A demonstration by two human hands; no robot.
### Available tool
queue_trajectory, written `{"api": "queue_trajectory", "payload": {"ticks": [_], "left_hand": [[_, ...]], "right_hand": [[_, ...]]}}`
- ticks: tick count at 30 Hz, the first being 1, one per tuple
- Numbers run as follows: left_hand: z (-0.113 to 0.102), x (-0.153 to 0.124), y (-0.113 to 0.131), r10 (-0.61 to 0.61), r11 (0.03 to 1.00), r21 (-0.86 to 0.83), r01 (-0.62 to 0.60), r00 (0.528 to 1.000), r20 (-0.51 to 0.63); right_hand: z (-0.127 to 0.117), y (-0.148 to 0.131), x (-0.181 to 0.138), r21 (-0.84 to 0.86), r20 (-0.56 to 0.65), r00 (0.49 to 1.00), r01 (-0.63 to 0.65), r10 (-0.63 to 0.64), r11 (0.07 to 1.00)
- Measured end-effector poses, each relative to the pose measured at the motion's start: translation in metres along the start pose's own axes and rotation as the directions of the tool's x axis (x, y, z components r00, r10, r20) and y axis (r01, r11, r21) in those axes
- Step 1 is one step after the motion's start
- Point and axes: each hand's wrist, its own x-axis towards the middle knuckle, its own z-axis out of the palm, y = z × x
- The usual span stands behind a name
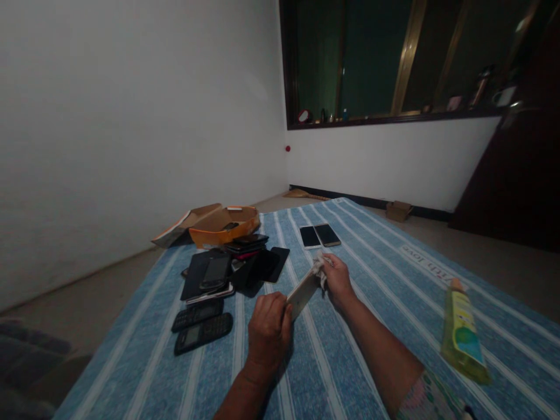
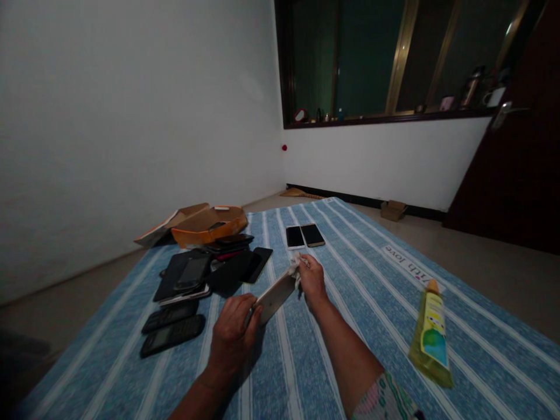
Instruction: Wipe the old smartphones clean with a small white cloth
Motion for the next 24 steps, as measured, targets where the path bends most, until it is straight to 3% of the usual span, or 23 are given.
{"api": "queue_trajectory", "payload": {"ticks": [11,24], "left_hand": [[0.000,0.001,0.002,0.001,1.000,-0.017,-0.001,1.000,-0.003],[0.000,0.001,0.005,-0.012,1.000,-0.021,0.013,1.000,0.024]], "right_hand": [[-0.001,-0.014,-0.005,-0.097,-0.013,0.994,0.109,-0.111,0.989],[-0.006,-0.003,0.005,-0.011,-0.040,0.998,-0.051,0.050,0.999]]}}
